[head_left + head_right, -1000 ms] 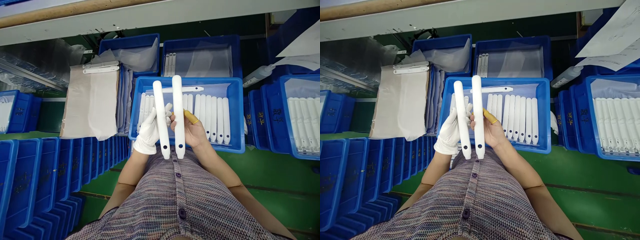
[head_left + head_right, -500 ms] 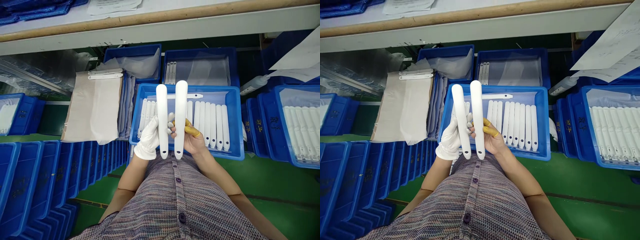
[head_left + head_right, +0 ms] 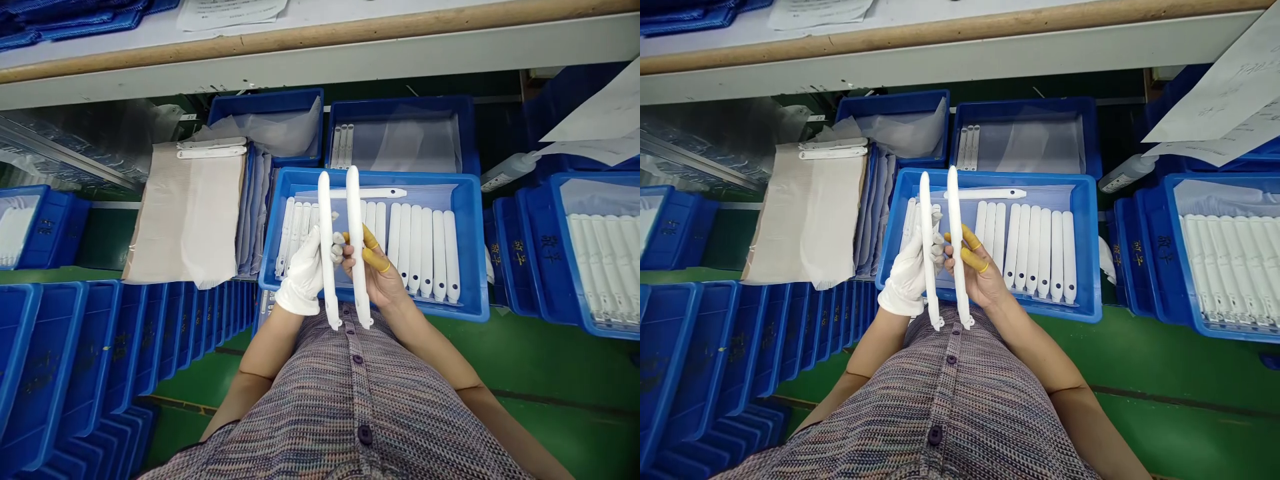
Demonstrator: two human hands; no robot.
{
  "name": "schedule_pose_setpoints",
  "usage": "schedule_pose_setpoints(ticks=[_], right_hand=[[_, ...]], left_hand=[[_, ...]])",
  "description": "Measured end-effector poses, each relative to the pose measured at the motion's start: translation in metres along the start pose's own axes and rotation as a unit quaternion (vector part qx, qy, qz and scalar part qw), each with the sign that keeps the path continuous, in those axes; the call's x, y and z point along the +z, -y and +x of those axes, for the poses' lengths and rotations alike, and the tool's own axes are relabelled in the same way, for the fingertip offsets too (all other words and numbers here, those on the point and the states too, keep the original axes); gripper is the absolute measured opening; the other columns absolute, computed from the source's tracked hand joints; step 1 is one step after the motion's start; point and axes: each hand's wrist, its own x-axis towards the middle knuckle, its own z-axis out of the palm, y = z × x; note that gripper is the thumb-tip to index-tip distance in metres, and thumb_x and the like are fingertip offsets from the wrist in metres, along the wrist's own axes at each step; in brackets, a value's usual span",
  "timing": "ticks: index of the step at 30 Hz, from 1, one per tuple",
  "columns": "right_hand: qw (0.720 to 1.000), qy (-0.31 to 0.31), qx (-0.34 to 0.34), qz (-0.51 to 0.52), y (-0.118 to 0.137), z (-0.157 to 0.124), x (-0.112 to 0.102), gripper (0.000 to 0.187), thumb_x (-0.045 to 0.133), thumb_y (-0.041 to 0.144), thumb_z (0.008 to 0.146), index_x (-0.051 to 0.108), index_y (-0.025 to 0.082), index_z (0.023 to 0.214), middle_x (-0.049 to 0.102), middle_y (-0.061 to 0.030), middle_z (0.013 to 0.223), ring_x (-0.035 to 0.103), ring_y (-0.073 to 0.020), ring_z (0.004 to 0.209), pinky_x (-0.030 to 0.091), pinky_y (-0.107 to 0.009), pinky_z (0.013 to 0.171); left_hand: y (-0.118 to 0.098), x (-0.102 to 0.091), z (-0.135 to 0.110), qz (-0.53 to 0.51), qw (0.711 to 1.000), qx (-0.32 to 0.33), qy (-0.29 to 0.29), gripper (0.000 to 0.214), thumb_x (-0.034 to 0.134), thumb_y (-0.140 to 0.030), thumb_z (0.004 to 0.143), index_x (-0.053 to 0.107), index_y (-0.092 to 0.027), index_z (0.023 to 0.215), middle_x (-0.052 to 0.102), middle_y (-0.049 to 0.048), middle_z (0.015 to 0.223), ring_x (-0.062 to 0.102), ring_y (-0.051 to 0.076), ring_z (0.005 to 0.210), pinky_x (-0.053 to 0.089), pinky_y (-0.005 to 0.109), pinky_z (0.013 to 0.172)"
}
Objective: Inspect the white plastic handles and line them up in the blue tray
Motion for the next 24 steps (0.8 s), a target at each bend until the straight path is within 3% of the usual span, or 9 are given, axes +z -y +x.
schedule_pose_setpoints(ticks=[10,19,24], right_hand=[[0.998,-0.012,0.009,-0.055,-0.003,0.000,0.002,0.056,0.061,0.011,0.070,0.064,0.036,0.120,0.068,0.0030,0.112,0.066,-0.0135,0.093,0.062,-0.032,0.083],[0.999,-0.019,0.012,-0.039,-0.005,-0.001,0.000,0.058,0.061,0.009,0.069,0.065,0.035,0.120,0.068,0.0025,0.111,0.066,-0.0135,0.091,0.062,-0.032,0.083],[0.998,-0.024,0.006,-0.053,-0.008,-0.002,-0.004,0.055,0.063,0.011,0.068,0.069,0.035,0.117,0.069,0.0019,0.106,0.064,-0.0147,0.086,0.061,-0.034,0.082]], left_hand=[[0.004,-0.009,0.010,0.050,0.999,0.020,-0.001,0.033,0.045,-0.030,0.108,0.062,-0.022,0.134,0.061,-0.0016,0.074,0.055,0.006,0.056,0.051,0.014,0.055],[0.006,-0.011,0.013,0.054,0.998,0.016,0.009,0.033,0.045,-0.031,0.108,0.062,-0.020,0.134,0.062,-0.0009,0.075,0.058,0.006,0.056,0.053,0.015,0.054],[0.010,-0.014,0.012,0.080,0.996,0.047,0.015,0.028,0.057,-0.032,0.102,0.064,-0.021,0.127,0.063,-0.0010,0.075,0.059,0.007,0.058,0.052,0.017,0.052]])
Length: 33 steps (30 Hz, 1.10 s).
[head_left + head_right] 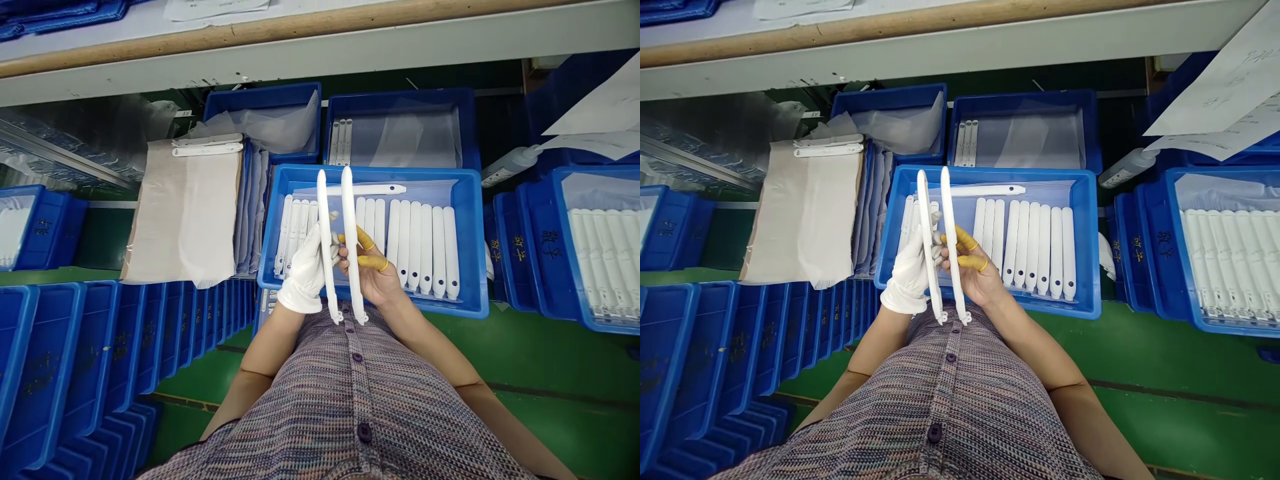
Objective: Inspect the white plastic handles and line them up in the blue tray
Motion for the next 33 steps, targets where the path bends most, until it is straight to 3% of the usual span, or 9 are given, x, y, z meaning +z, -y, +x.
schedule_pose_setpoints(ticks=[4,8,14,16,22,25,28,30,33], right_hand=[[0.997,0.019,-0.047,-0.052,-0.007,-0.003,-0.007,0.051,0.070,0.016,0.068,0.072,0.035,0.115,0.070,0.0012,0.100,0.063,-0.0150,0.081,0.059,-0.033,0.076],[0.971,0.016,-0.136,-0.196,-0.014,-0.009,-0.014,0.043,0.072,0.026,0.077,0.071,0.038,0.119,0.067,-0.0011,0.106,0.064,-0.0194,0.093,0.058,-0.041,0.087],[0.780,-0.036,-0.386,-0.491,-0.014,-0.016,-0.010,0.049,0.059,0.017,0.091,0.066,0.043,0.132,0.055,-0.0055,0.119,0.060,-0.0207,0.097,0.056,-0.044,0.088],[0.745,-0.028,-0.419,-0.519,-0.013,-0.017,-0.008,0.060,0.055,0.011,0.092,0.060,0.047,0.139,0.053,-0.0054,0.121,0.060,-0.0197,0.094,0.056,-0.042,0.084],[0.730,-0.046,-0.403,-0.551,-0.018,-0.018,-0.011,0.057,0.054,0.013,0.092,0.060,0.044,0.139,0.051,-0.0064,0.119,0.060,-0.0212,0.097,0.057,-0.045,0.088],[0.745,-0.047,-0.345,-0.569,-0.017,-0.009,-0.021,0.057,0.051,0.015,0.094,0.054,0.041,0.145,0.048,-0.0079,0.129,0.060,-0.0237,0.112,0.055,-0.047,0.097],[0.741,-0.058,-0.194,-0.640,-0.009,0.014,-0.034,0.067,0.046,0.016,0.095,0.035,0.030,0.159,0.047,-0.0136,0.139,0.063,-0.0247,0.113,0.054,-0.047,0.099],[0.688,-0.061,-0.056,-0.721,-0.005,0.034,-0.043,0.072,0.044,0.017,0.096,0.021,0.018,0.164,0.056,-0.0184,0.132,0.067,-0.0254,0.103,0.054,-0.044,0.095],[0.607,-0.035,0.077,-0.790,-0.011,0.061,-0.053,0.073,0.046,0.017,0.098,0.017,0.005,0.164,0.069,-0.0193,0.114,0.069,-0.0279,0.098,0.052,-0.038,0.089]], left_hand=[[0.006,-0.003,-0.001,0.036,0.997,0.058,0.037,0.027,0.062,-0.039,0.098,0.069,-0.017,0.111,0.060,-0.0004,0.072,0.054,0.007,0.054,0.048,0.019,0.049],[0.007,-0.007,-0.002,0.076,0.990,0.086,0.085,0.046,0.075,-0.046,0.087,0.068,-0.018,0.122,0.060,-0.0008,0.075,0.051,0.007,0.052,0.046,0.019,0.047],[0.000,-0.018,0.004,0.120,0.978,0.037,0.165,0.052,0.078,-0.048,0.072,0.069,-0.016,0.112,0.059,0.0000,0.066,0.045,0.007,0.042,0.035,0.020,0.038],[-0.002,-0.020,0.007,0.131,0.977,0.002,0.166,0.053,0.075,-0.052,0.070,0.068,-0.014,0.105,0.060,0.0021,0.063,0.049,0.011,0.042,0.038,0.023,0.037],[-0.001,-0.025,0.010,0.162,0.973,-0.014,0.162,0.055,0.071,-0.056,0.072,0.069,-0.013,0.105,0.059,0.0021,0.058,0.051,0.014,0.043,0.043,0.027,0.040],[-0.006,-0.036,0.023,0.263,0.956,0.028,0.124,0.052,0.062,-0.058,0.085,0.072,-0.013,0.111,0.067,0.0062,0.069,0.063,0.020,0.060,0.055,0.032,0.057],[-0.014,-0.055,0.053,0.440,0.884,0.147,0.053,0.049,0.048,-0.049,0.100,0.067,-0.015,0.129,0.073,0.0132,0.117,0.067,0.027,0.112,0.053,0.038,0.101],[-0.015,-0.071,0.077,0.578,0.796,0.179,0.004,0.053,0.042,-0.043,0.104,0.053,-0.014,0.147,0.059,0.0153,0.146,0.053,0.028,0.137,0.039,0.038,0.117],[-0.007,-0.093,0.103,0.759,0.639,0.123,-0.021,0.063,0.036,-0.040,0.107,0.032,-0.008,0.160,0.056,0.0210,0.148,0.052,0.028,0.139,0.038,0.036,0.116]])
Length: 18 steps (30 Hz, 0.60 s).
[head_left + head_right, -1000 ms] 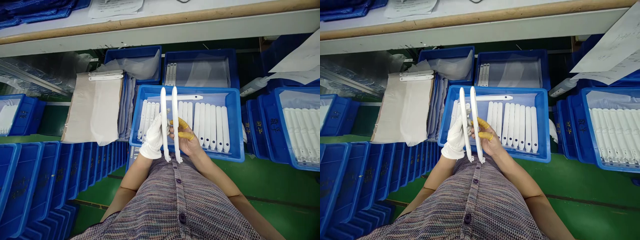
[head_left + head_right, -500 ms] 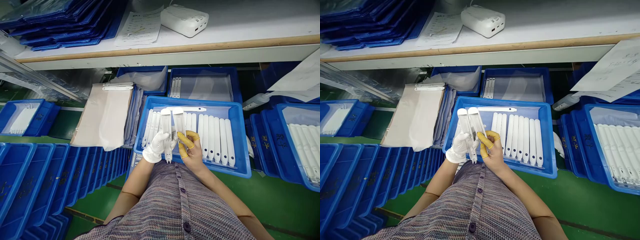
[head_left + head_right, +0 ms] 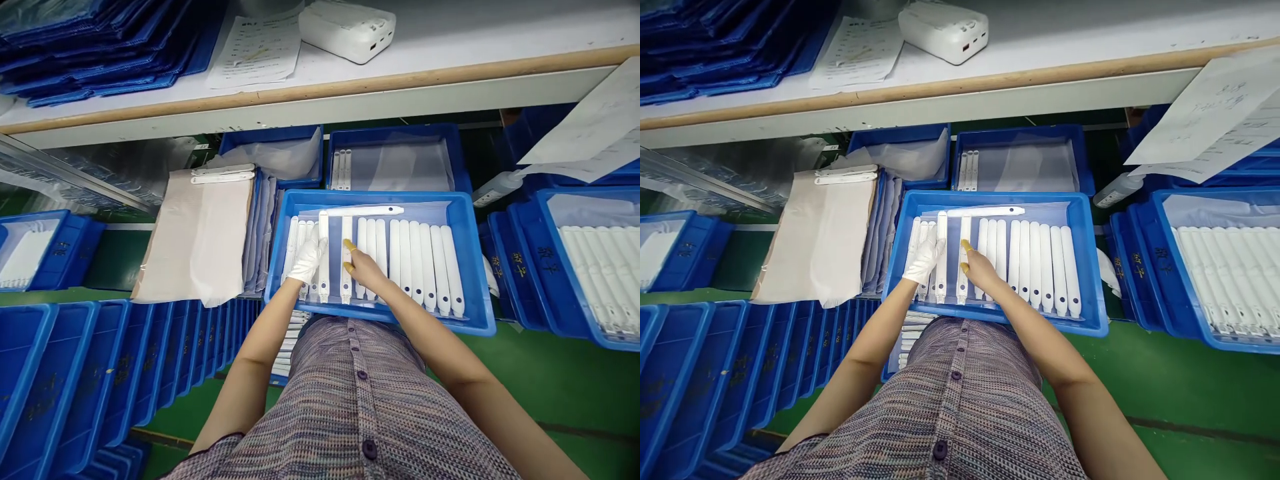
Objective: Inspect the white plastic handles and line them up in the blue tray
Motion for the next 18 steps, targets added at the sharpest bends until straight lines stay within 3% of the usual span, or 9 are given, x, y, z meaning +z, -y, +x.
schedule_pose_setpoints(ticks=[3,8,10,12,15,16,18], right_hand=[[0.999,0.036,-0.001,-0.015,0.002,0.018,0.018,0.069,0.050,0.017,0.098,0.026,0.004,0.161,0.074,-0.0188,0.109,0.071,-0.0281,0.099,0.050,-0.033,0.088],[0.999,0.024,0.006,-0.034,0.005,0.025,0.031,0.060,0.049,0.028,0.102,0.037,0.015,0.159,0.075,-0.0160,0.115,0.070,-0.0302,0.106,0.050,-0.034,0.089],[0.999,-0.016,0.024,-0.042,-0.002,0.023,0.025,0.055,0.044,0.028,0.104,0.039,0.019,0.158,0.071,-0.0159,0.126,0.067,-0.0294,0.114,0.049,-0.034,0.093],[0.995,-0.065,0.061,-0.052,-0.012,0.022,0.016,0.056,0.041,0.026,0.104,0.036,0.013,0.159,0.062,-0.0208,0.139,0.064,-0.0300,0.120,0.048,-0.035,0.097],[0.985,-0.116,0.110,-0.066,-0.030,0.023,0.007,0.061,0.048,0.024,0.101,0.035,0.001,0.156,0.051,-0.0288,0.146,0.062,-0.0336,0.122,0.048,-0.038,0.100],[0.983,-0.125,0.115,-0.068,-0.035,0.025,0.004,0.059,0.048,0.023,0.100,0.038,0.001,0.154,0.051,-0.0285,0.145,0.062,-0.0334,0.121,0.048,-0.038,0.100],[0.981,-0.143,0.108,-0.070,-0.046,0.032,-0.003,0.054,0.042,0.016,0.100,0.043,0.004,0.152,0.052,-0.0253,0.144,0.062,-0.0315,0.122,0.047,-0.038,0.103]], left_hand=[[0.012,0.016,0.006,0.090,0.995,-0.013,0.046,0.067,0.037,-0.043,0.107,0.030,-0.005,0.161,0.068,0.0233,0.129,0.063,0.031,0.126,0.045,0.037,0.106],[0.013,0.022,-0.001,0.164,0.985,-0.021,0.040,0.068,0.038,-0.042,0.106,0.029,-0.002,0.160,0.073,0.0228,0.101,0.071,0.036,0.103,0.048,0.043,0.093],[0.009,0.021,-0.006,0.182,0.983,0.000,0.033,0.068,0.037,-0.042,0.106,0.029,-0.004,0.161,0.069,0.0266,0.112,0.068,0.039,0.111,0.047,0.047,0.096],[0.004,0.020,-0.012,0.188,0.980,0.051,0.041,0.067,0.043,-0.043,0.104,0.033,-0.012,0.162,0.060,0.0261,0.137,0.056,0.040,0.131,0.041,0.050,0.108],[-0.006,0.026,-0.018,0.136,0.977,0.145,0.079,0.059,0.054,-0.037,0.100,0.045,-0.020,0.156,0.043,0.0137,0.161,0.032,0.032,0.152,0.023,0.045,0.125],[-0.010,0.030,-0.018,0.105,0.978,0.154,0.093,0.054,0.053,-0.033,0.100,0.050,-0.020,0.152,0.043,0.0112,0.161,0.031,0.030,0.153,0.021,0.042,0.126],[-0.018,0.042,-0.014,0.051,0.984,0.129,0.110,0.046,0.047,-0.027,0.102,0.054,-0.021,0.148,0.054,0.0111,0.151,0.045,0.027,0.144,0.030,0.041,0.121]])
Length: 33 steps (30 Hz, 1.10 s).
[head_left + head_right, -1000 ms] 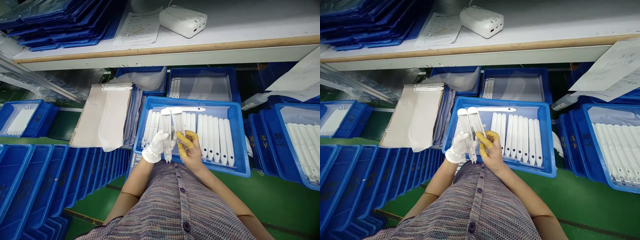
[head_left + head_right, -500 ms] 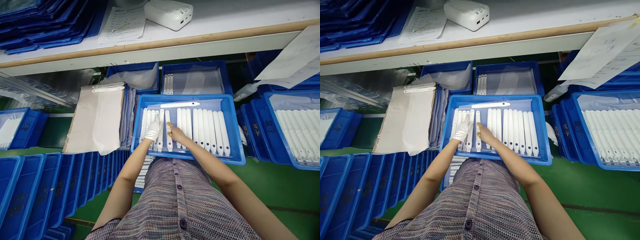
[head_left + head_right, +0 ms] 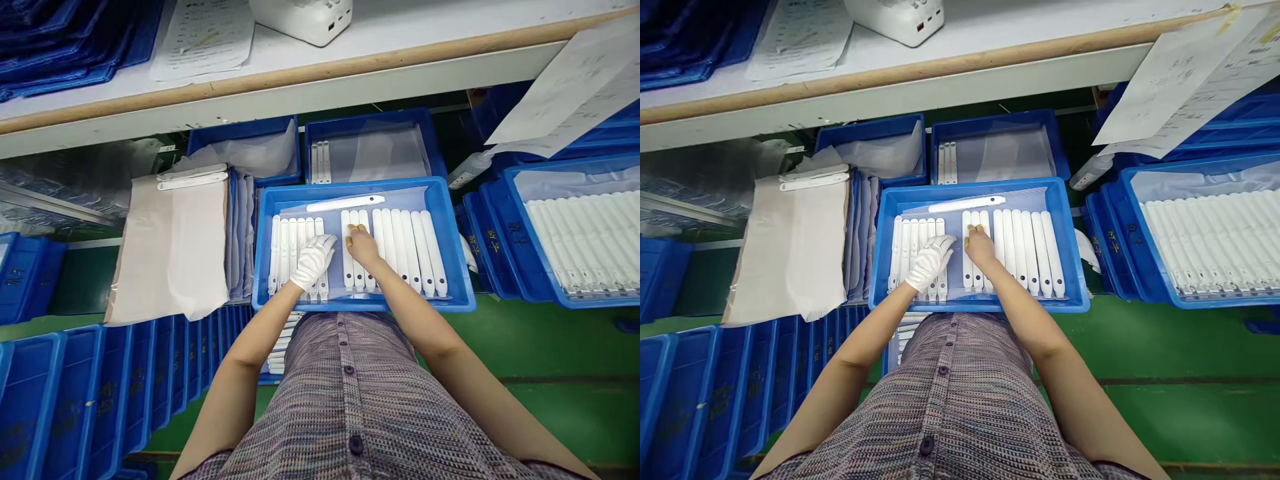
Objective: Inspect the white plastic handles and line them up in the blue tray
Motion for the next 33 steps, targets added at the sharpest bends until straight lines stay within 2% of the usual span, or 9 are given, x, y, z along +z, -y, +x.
schedule_pose_setpoints(ticks=[4,10,17,23,25,28,29,31,33], right_hand=[[0.999,-0.018,-0.043,0.011,-0.019,0.036,-0.012,0.052,0.036,0.010,0.098,0.050,0.006,0.148,0.052,-0.0214,0.146,0.053,-0.0302,0.132,0.040,-0.039,0.113],[0.993,0.002,-0.109,0.037,-0.032,0.076,-0.009,0.041,0.047,0.028,0.101,0.065,0.011,0.134,0.058,-0.0174,0.141,0.050,-0.0300,0.132,0.036,-0.040,0.115],[0.991,-0.046,-0.071,0.102,-0.018,0.076,-0.002,0.038,0.045,0.037,0.102,0.072,0.010,0.107,0.067,-0.0222,0.121,0.055,-0.0360,0.120,0.037,-0.051,0.109],[0.962,-0.116,-0.086,0.233,-0.018,0.048,-0.023,0.039,0.034,0.039,0.107,0.065,0.019,0.119,0.063,-0.0124,0.132,0.054,-0.0244,0.129,0.042,-0.041,0.112],[0.927,-0.101,-0.073,0.353,-0.022,0.023,-0.020,0.034,0.043,0.040,0.103,0.062,0.023,0.126,0.061,-0.0086,0.136,0.055,-0.0213,0.130,0.045,-0.039,0.110],[0.816,0.007,-0.020,0.578,-0.026,-0.024,-0.006,0.043,0.074,0.042,0.082,0.065,0.025,0.121,0.067,-0.0068,0.126,0.061,-0.0255,0.122,0.049,-0.044,0.105],[0.798,0.031,-0.009,0.602,-0.027,-0.039,0.000,0.045,0.078,0.043,0.077,0.067,0.024,0.117,0.069,-0.0069,0.120,0.063,-0.0269,0.116,0.050,-0.046,0.103],[0.782,0.027,0.010,0.622,-0.025,-0.064,0.006,0.045,0.078,0.048,0.076,0.068,0.024,0.113,0.071,-0.0056,0.114,0.064,-0.0265,0.111,0.050,-0.047,0.102],[0.741,-0.021,0.036,0.670,-0.021,-0.079,0.005,0.043,0.075,0.052,0.078,0.068,0.027,0.113,0.070,-0.0034,0.111,0.064,-0.0246,0.108,0.052,-0.044,0.099]], left_hand=[[-0.012,0.028,0.028,-0.057,0.995,-0.082,0.012,0.045,0.052,-0.025,0.100,0.052,-0.017,0.144,0.074,0.0110,0.112,0.069,0.025,0.107,0.050,0.035,0.099],[-0.014,0.057,0.046,-0.146,0.974,-0.175,-0.015,0.063,0.070,-0.013,0.082,0.050,-0.012,0.142,0.073,0.0112,0.100,0.071,0.027,0.100,0.050,0.036,0.093],[-0.014,0.061,0.035,-0.339,0.915,-0.218,-0.024,0.065,0.083,-0.020,0.074,0.057,-0.011,0.133,0.074,0.0096,0.097,0.071,0.024,0.097,0.053,0.036,0.092],[-0.032,0.076,0.008,-0.506,0.839,-0.195,0.051,0.059,0.095,-0.044,0.055,0.074,-0.010,0.098,0.077,0.0121,0.086,0.074,0.030,0.088,0.056,0.045,0.092],[-0.036,0.075,-0.003,-0.544,0.817,-0.182,0.052,0.061,0.094,-0.049,0.055,0.075,-0.009,0.098,0.078,0.0132,0.088,0.074,0.030,0.087,0.057,0.045,0.090],[-0.040,0.067,-0.014,-0.579,0.798,-0.165,0.024,0.060,0.093,-0.050,0.059,0.075,-0.011,0.101,0.078,0.0119,0.093,0.074,0.027,0.089,0.057,0.042,0.090],[-0.043,0.063,-0.017,-0.587,0.793,-0.159,0.017,0.058,0.093,-0.049,0.060,0.075,-0.012,0.102,0.078,0.0116,0.094,0.073,0.027,0.090,0.057,0.041,0.090],[-0.048,0.053,-0.021,-0.606,0.782,-0.143,0.014,0.058,0.090,-0.049,0.066,0.074,-0.012,0.108,0.077,0.0122,0.100,0.073,0.026,0.094,0.056,0.040,0.091],[-0.055,0.040,-0.026,-0.639,0.757,-0.137,-0.009,0.060,0.089,-0.045,0.070,0.071,-0.013,0.117,0.076,0.0122,0.106,0.072,0.024,0.094,0.056,0.037,0.090]])
